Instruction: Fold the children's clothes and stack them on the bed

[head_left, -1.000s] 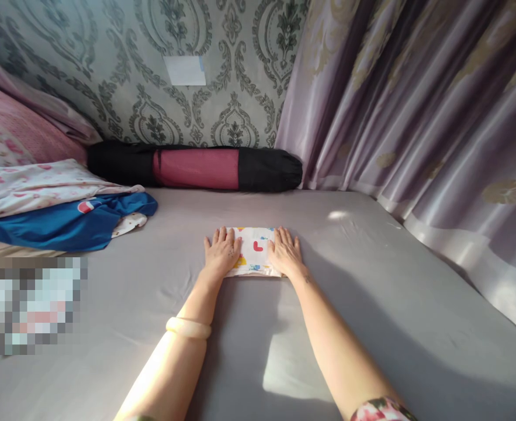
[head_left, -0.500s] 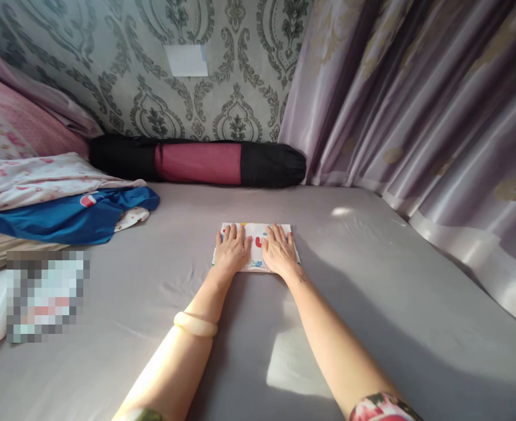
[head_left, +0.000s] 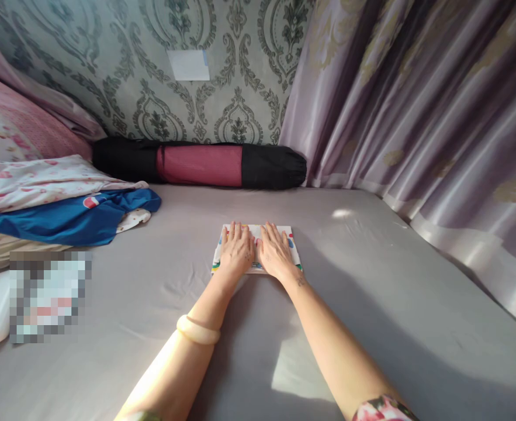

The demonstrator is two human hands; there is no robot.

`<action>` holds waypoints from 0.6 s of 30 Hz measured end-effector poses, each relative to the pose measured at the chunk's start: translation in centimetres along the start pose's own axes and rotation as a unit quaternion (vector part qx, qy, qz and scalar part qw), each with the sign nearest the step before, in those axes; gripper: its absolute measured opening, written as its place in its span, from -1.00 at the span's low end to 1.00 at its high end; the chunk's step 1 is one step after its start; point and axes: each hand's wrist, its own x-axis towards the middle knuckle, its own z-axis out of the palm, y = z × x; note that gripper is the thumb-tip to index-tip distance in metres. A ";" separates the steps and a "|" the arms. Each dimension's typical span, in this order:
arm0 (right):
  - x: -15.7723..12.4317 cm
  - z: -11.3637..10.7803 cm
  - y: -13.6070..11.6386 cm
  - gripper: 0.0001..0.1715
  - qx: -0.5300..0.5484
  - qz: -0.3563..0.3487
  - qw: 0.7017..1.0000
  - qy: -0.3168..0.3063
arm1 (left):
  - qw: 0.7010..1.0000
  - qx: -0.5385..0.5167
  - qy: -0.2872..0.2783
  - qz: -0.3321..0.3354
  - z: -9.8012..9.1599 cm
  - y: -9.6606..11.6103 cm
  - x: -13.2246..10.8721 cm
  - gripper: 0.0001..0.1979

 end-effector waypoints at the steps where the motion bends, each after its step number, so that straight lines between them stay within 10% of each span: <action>1: 0.0 0.1 -0.2 -0.38 0.002 -0.010 1.000 0.002 | 1.000 -0.007 -0.004 0.003 0.1 0.1 0.0 -0.48; 12: -0.1 1.6 0.0 -0.39 -0.018 -0.019 1.000 0.004 | 0.989 -0.142 -0.043 -0.021 0.0 -0.5 0.7 -0.59; 18: 0.8 -0.7 -1.1 -0.38 -0.018 0.003 0.998 -0.067 | 0.885 -0.428 0.033 -0.181 -1.7 -5.4 2.5 -0.66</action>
